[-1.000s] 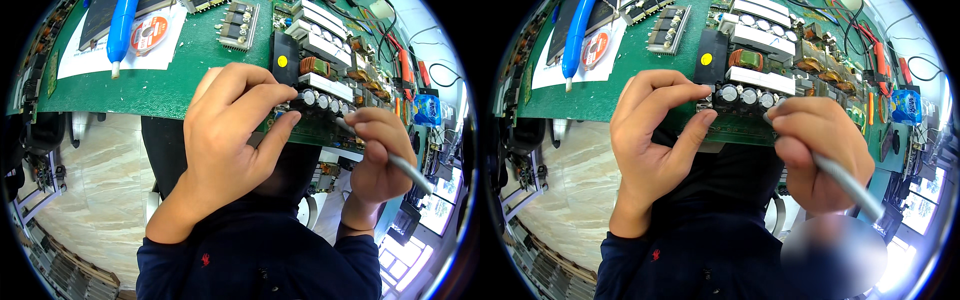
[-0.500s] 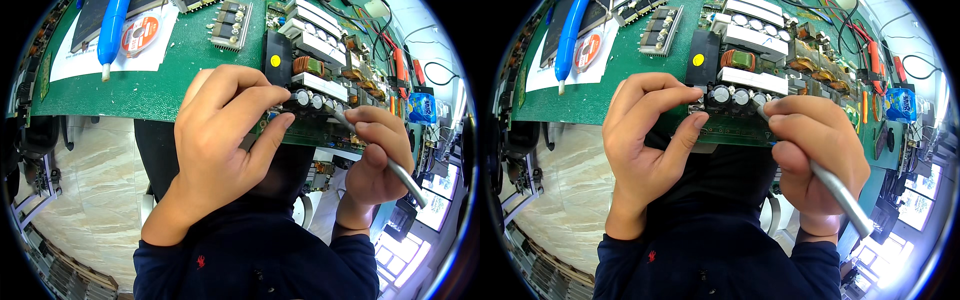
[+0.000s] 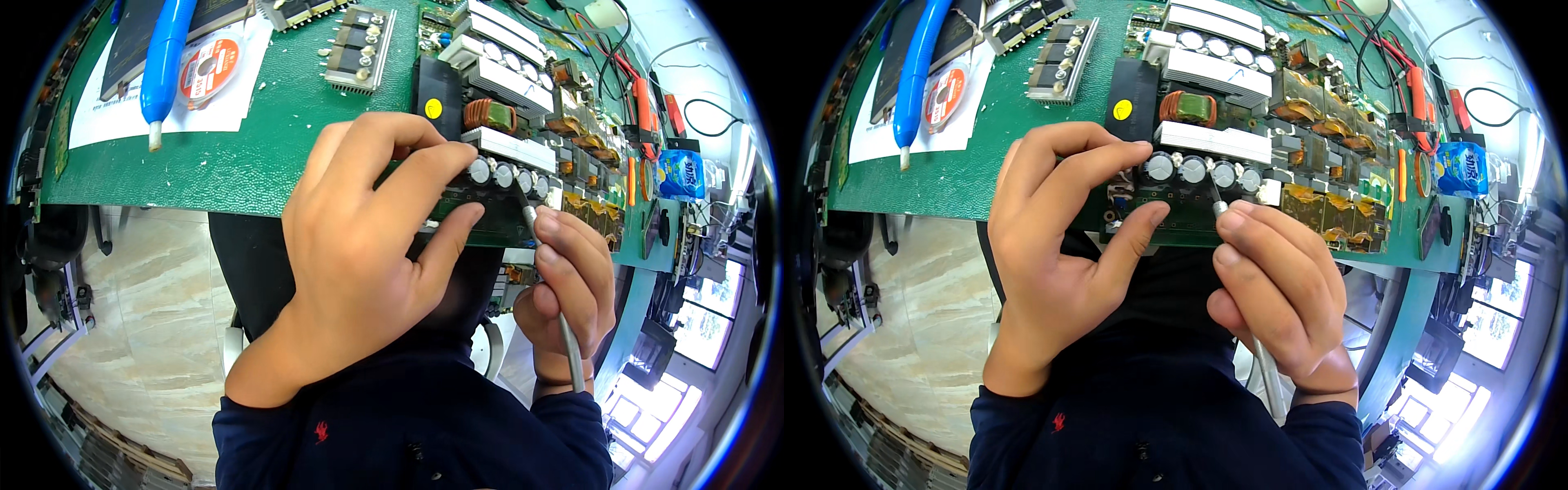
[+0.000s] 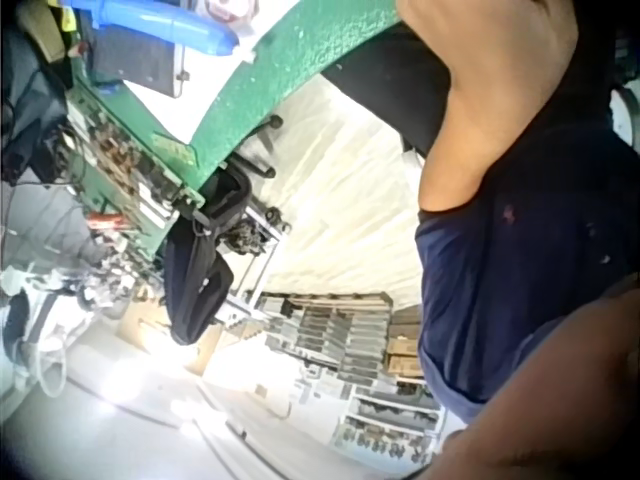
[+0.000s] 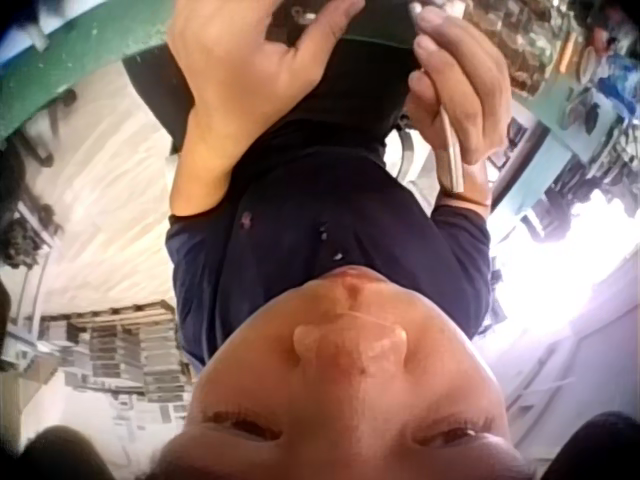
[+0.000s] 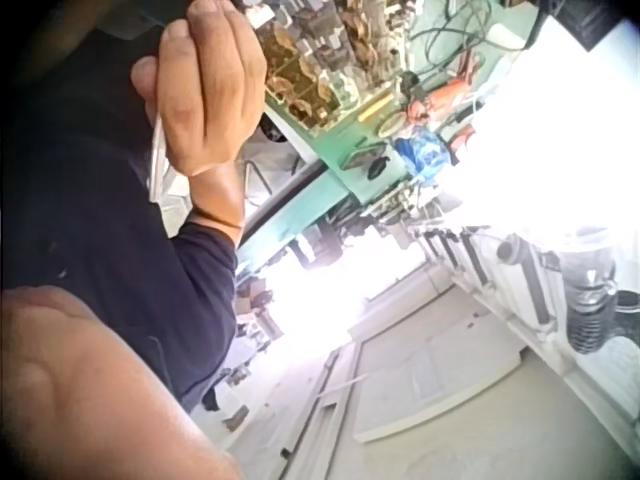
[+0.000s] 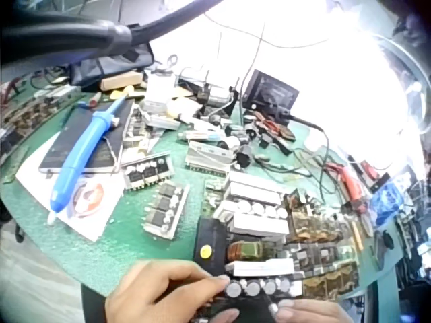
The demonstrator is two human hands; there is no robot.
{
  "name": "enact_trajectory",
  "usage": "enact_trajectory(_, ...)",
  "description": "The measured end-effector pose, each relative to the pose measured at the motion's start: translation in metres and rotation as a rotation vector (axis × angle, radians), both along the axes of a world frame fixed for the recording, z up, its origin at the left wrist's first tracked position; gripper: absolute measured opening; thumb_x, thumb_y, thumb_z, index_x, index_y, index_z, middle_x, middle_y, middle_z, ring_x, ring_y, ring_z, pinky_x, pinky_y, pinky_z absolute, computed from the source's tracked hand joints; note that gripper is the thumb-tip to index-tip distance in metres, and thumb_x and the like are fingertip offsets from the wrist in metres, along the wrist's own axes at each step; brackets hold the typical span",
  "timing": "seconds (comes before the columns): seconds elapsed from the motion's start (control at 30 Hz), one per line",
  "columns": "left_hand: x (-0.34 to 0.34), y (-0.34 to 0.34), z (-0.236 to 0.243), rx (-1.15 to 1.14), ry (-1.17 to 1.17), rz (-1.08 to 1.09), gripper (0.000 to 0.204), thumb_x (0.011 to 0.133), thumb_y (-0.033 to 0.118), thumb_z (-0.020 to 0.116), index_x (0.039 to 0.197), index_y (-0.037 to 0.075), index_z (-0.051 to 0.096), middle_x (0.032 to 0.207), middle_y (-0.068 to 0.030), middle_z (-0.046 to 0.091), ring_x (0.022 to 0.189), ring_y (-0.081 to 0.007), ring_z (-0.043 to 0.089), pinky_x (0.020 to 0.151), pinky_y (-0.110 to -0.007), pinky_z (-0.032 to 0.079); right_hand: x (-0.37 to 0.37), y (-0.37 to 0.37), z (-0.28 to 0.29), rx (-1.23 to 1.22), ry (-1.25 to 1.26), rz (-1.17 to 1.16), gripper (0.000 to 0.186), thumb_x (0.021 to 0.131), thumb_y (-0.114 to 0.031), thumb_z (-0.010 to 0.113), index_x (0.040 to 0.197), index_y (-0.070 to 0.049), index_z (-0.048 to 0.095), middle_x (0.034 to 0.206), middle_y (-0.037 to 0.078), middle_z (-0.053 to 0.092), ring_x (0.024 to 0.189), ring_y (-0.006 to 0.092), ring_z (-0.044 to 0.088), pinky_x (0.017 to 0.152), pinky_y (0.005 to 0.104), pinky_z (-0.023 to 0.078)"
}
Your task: The person uses a tool to work on components on a circuit board, flips the board over to see the underside, and then picks up a soldering iron.
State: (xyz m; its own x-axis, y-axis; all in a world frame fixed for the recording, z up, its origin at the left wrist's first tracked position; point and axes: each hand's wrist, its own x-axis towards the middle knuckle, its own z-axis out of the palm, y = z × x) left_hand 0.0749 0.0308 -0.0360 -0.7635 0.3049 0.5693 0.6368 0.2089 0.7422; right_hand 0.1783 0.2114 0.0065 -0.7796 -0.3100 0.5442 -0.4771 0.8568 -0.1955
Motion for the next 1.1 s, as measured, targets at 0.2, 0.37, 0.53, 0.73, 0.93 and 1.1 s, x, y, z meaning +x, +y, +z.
enact_trajectory(0.2, 0.0, 0.003, 0.0, -0.019, -0.016, 0.004, 0.028, 0.071, 0.0, 0.08, 0.098, 0.001, 0.072, 0.097, -0.013, 0.066, 0.086, -0.0261, 0.064, 0.075, -0.032, 0.051, -0.012, 0.0, 0.013, -0.101, -0.018, -0.016, 0.026, 0.097, -0.022, 0.066, 0.109, 0.001, 0.064, 0.104, 0.019, 0.07, 0.091, 0.0333, 0.071, 0.078, 0.0398, 0.06)
enact_trajectory(0.37, 0.0, 0.004, -0.001, -0.006, -0.02, -0.001, 0.027, 0.071, -0.001, 0.079, 0.097, 0.0, 0.072, 0.096, -0.0136, 0.066, 0.086, -0.0259, 0.065, 0.076, -0.032, 0.051, -0.023, 0.003, 0.024, -0.175, -0.048, -0.064, 0.027, 0.099, -0.025, 0.064, 0.1, 0.002, 0.067, 0.095, 0.019, 0.072, 0.084, 0.0297, 0.072, 0.075, 0.0355, 0.058)
enact_trajectory(0.53, 0.001, 0.004, -0.001, -0.007, -0.018, 0.014, 0.026, 0.071, -0.001, 0.079, 0.096, 0.001, 0.072, 0.095, -0.0132, 0.067, 0.086, -0.0256, 0.065, 0.076, -0.031, 0.051, -0.029, -0.001, 0.029, -0.345, -0.123, -0.146, 0.031, 0.101, -0.024, 0.06, 0.093, 0.005, 0.068, 0.094, 0.021, 0.072, 0.085, 0.0259, 0.071, 0.078, 0.0342, 0.056)
enact_trajectory(0.73, 0.001, 0.004, -0.001, -0.001, -0.016, 0.022, 0.026, 0.071, 0.0, 0.079, 0.096, 0.001, 0.072, 0.096, -0.0129, 0.067, 0.087, -0.0262, 0.065, 0.077, -0.032, 0.051, -0.04, 0.017, 0.04, -0.482, -0.184, -0.133, 0.035, 0.107, -0.022, 0.048, 0.098, 0.006, 0.066, 0.093, 0.021, 0.07, 0.083, 0.0242, 0.07, 0.074, 0.0299, 0.057)
enact_trajectory(0.93, 0.0, 0.005, -0.004, 0.001, 0.0, 0.04, 0.026, 0.07, 0.0, 0.079, 0.095, 0.001, 0.071, 0.096, -0.0131, 0.067, 0.088, -0.0265, 0.065, 0.078, -0.032, 0.05, -0.05, 0.021, 0.052, -0.481, -0.107, -0.092, 0.04, 0.11, -0.026, 0.043, 0.097, 0.005, 0.065, 0.093, 0.019, 0.07, 0.081, 0.02, 0.068, 0.072, 0.0278, 0.055)
enact_trajectory(1.1, 0.001, 0.005, -0.004, -0.021, -0.004, 0.033, 0.027, 0.071, -0.001, 0.079, 0.096, 0.001, 0.071, 0.097, -0.0126, 0.067, 0.089, -0.0246, 0.065, 0.077, -0.031, 0.05, -0.056, 0.016, 0.042, -0.57, -0.259, -0.13, 0.038, 0.109, -0.027, 0.047, 0.096, 0.003, 0.066, 0.092, 0.013, 0.071, 0.079, 0.0159, 0.068, 0.07, 0.0256, 0.053)
